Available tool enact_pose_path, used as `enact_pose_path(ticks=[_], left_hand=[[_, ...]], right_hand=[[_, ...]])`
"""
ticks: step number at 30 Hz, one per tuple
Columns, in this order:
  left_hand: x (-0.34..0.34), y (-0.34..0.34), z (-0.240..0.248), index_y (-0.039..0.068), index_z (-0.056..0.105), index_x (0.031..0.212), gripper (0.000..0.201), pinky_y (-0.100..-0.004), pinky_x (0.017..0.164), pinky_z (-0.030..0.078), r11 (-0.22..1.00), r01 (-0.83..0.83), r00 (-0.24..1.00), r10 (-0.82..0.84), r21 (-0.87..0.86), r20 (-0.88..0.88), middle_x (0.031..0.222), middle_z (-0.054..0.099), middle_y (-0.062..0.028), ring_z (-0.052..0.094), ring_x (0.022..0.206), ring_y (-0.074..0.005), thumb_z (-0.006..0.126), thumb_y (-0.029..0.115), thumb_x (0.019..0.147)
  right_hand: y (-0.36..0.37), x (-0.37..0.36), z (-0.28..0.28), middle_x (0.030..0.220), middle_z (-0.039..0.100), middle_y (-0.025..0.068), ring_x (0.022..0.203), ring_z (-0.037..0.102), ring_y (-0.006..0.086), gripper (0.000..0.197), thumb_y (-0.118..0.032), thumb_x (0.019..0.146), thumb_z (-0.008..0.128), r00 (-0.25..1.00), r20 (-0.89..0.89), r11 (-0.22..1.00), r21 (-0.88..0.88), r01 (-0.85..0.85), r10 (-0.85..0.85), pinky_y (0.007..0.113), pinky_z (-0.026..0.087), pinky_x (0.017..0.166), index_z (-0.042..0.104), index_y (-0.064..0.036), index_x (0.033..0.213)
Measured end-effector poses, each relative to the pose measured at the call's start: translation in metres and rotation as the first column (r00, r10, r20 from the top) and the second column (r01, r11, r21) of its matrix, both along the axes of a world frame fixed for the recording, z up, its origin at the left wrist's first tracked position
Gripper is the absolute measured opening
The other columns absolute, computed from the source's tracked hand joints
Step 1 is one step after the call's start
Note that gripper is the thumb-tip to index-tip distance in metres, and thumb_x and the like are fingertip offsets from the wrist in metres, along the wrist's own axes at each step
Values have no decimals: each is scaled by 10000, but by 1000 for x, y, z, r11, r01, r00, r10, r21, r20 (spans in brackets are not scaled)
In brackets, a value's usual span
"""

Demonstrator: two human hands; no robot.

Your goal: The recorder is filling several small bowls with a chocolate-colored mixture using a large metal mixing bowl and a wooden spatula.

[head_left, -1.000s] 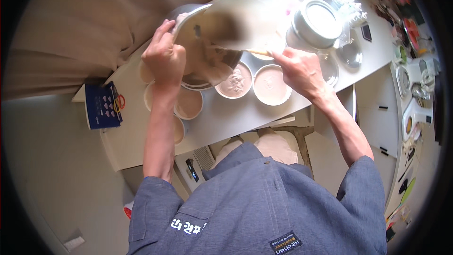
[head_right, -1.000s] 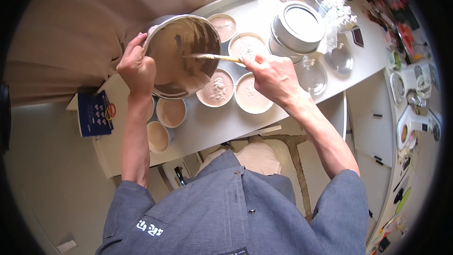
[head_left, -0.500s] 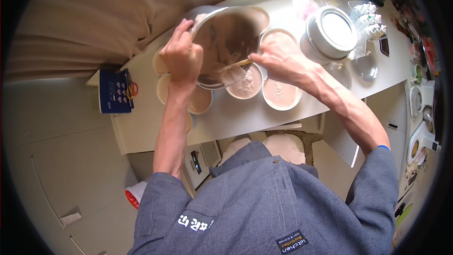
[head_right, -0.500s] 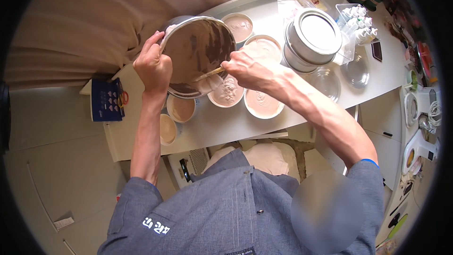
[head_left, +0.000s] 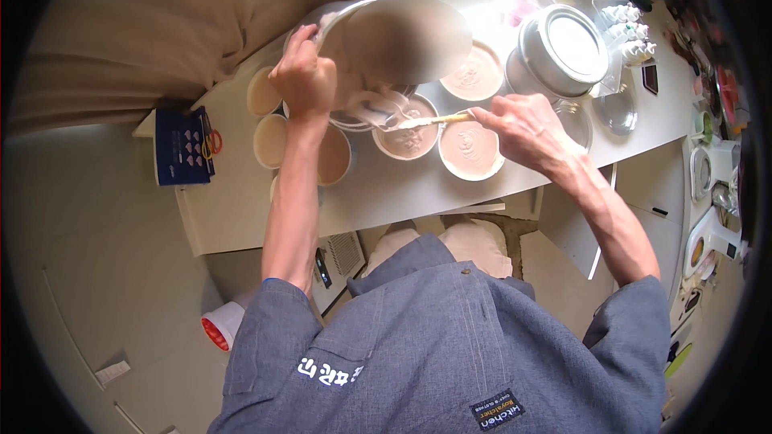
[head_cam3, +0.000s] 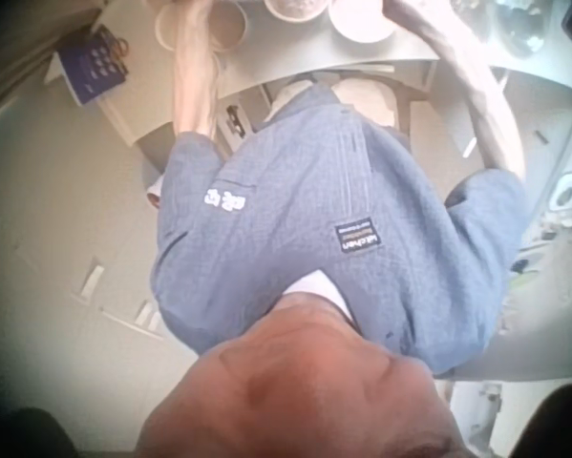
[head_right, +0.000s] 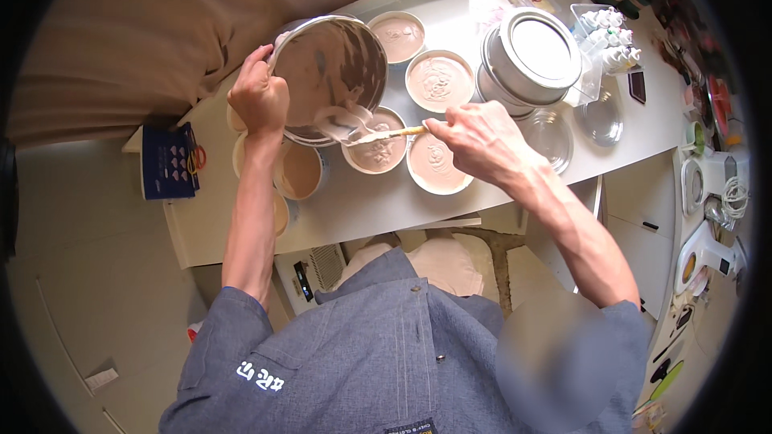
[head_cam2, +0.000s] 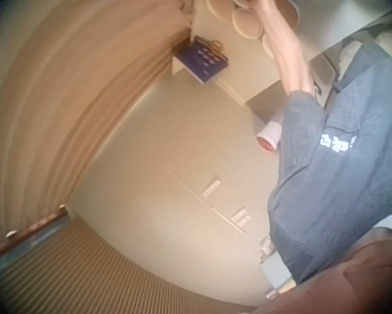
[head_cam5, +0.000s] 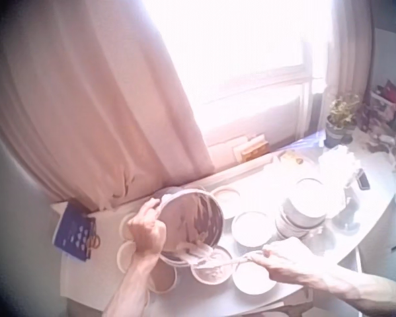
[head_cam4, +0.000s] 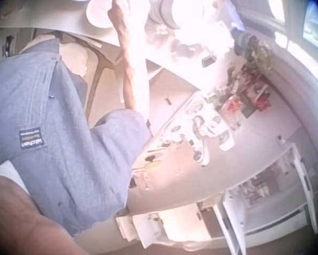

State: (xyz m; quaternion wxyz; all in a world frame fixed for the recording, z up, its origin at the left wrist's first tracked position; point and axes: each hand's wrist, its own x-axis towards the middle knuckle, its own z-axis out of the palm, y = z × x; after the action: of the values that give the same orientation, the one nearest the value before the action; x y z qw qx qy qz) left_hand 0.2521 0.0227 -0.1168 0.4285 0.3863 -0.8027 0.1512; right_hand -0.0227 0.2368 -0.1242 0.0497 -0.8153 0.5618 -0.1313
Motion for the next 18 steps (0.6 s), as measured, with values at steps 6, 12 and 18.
enact_pose_path(ticks=[6, 12, 18], left_hand=[[7, -9, 10, 9, 708, 759, 213, -425, 710, 591, 999, -26, 999, 25, 40, 22, 1015, 761, -138, 734, 816, -340, 528, -76, 684], [40, -5, 33, 3, 681, 695, 173, -416, 686, 574, 996, -85, 995, 86, 15, -42, 979, 766, -120, 718, 753, -343, 528, -73, 669], [81, 10, 63, -81, 654, 724, 159, -314, 709, 544, 979, -121, 970, 152, 166, -191, 930, 764, -167, 737, 781, -266, 496, -103, 711]], right_hand=[[13, 20, -75, 816, 671, 128, 736, 700, 304, 273, -54, 822, 612, 980, 27, 971, 141, 191, -196, 424, 558, 612, 672, -114, 1081], [27, 36, -88, 740, 653, 129, 667, 673, 345, 194, -90, 851, 631, 932, 220, 956, 120, 268, -289, 473, 520, 567, 655, -143, 1036], [36, 38, -93, 758, 670, 125, 678, 673, 359, 133, -140, 908, 636, 885, 284, 924, 211, 319, -370, 479, 517, 571, 670, -161, 1035]])
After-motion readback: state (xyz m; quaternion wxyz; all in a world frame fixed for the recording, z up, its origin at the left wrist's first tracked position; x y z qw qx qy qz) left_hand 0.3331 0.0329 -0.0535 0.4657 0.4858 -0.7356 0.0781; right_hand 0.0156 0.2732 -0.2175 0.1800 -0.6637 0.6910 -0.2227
